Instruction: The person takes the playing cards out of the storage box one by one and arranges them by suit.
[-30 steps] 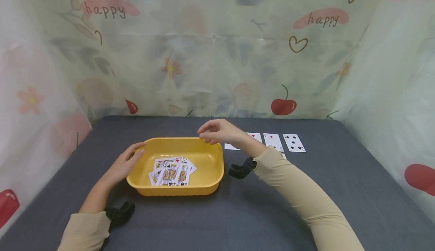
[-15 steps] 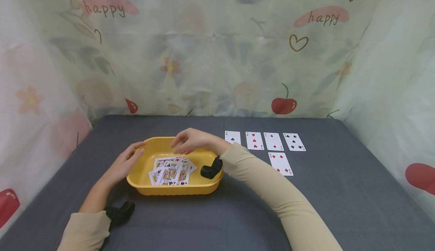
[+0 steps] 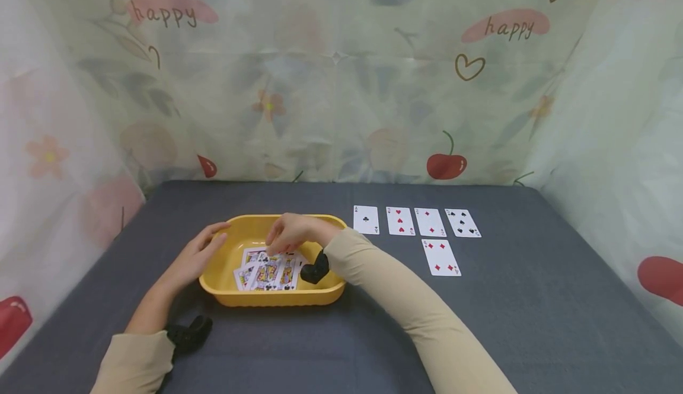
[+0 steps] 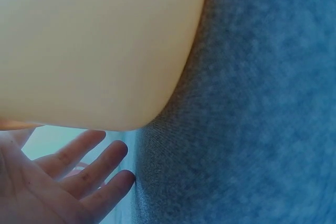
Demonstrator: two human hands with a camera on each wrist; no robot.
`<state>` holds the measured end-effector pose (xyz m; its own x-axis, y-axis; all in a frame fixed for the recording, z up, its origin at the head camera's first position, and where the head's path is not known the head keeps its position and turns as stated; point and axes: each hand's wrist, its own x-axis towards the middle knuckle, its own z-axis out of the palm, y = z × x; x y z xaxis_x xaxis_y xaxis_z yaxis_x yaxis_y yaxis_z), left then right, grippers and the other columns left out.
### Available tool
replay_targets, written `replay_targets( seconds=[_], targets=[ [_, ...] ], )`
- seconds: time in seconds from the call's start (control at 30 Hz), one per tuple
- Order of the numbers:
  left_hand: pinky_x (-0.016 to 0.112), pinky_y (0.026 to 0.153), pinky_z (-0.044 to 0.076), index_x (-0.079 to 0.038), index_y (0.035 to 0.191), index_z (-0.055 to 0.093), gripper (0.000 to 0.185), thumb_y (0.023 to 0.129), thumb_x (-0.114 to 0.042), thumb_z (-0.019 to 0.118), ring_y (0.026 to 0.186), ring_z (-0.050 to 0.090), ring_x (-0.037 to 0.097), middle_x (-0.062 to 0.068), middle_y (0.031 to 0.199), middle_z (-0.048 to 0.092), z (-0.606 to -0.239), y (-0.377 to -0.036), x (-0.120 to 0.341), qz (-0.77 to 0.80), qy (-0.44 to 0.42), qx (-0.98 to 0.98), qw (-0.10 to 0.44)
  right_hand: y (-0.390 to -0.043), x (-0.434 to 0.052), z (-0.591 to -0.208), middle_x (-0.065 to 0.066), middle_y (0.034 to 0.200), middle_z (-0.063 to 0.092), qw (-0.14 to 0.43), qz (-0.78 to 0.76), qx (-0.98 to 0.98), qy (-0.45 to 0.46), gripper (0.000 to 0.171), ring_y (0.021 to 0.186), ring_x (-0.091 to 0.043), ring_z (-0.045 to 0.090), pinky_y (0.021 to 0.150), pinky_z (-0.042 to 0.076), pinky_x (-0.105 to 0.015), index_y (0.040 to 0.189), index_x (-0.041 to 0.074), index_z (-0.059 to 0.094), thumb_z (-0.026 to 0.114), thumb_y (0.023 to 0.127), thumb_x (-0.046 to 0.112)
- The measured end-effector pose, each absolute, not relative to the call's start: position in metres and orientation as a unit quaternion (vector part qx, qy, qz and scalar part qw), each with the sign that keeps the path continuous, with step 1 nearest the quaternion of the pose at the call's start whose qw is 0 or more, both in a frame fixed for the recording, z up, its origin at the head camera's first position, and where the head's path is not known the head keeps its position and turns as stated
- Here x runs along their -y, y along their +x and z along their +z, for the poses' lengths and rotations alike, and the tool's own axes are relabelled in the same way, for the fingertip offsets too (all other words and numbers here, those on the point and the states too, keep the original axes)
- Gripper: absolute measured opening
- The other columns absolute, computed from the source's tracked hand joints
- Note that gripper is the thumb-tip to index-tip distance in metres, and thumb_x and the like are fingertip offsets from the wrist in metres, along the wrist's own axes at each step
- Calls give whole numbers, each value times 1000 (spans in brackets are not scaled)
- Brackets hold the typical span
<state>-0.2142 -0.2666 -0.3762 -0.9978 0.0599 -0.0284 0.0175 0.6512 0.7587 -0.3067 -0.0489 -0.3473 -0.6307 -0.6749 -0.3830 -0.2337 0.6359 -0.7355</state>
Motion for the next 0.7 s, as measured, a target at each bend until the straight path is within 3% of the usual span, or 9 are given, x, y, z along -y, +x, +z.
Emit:
replay_targets(
  seconds=[0.17,0.43,0.7],
  targets=[
    [42,89,41,-9,145,29,59,99,-47,32,115,46,35,24,134,40,-376,-214,267,417,23,-908,22,-304,52,-352,2,75,53,344,-290,-851,-272,24,59,-10,46,56,40,-20,101,6,65,73,80,12],
    [43,90,41,-9,145,28,59,99,-47,32,116,46,36,25,135,40,-376,-213,267,418,22,-908,24,-298,54,-353,2,79,48,331,-246,-869,-275,32,58,-8,46,55,40,-19,99,6,58,77,74,8],
    [42,89,42,-10,145,29,59,99,-48,32,115,46,35,24,135,40,-377,-214,267,418,21,-908,23,-296,54,-353,1,81,49,310,-208,-886,-274,31,62,-8,45,56,39,-19,96,7,58,79,74,13]
  ],
)
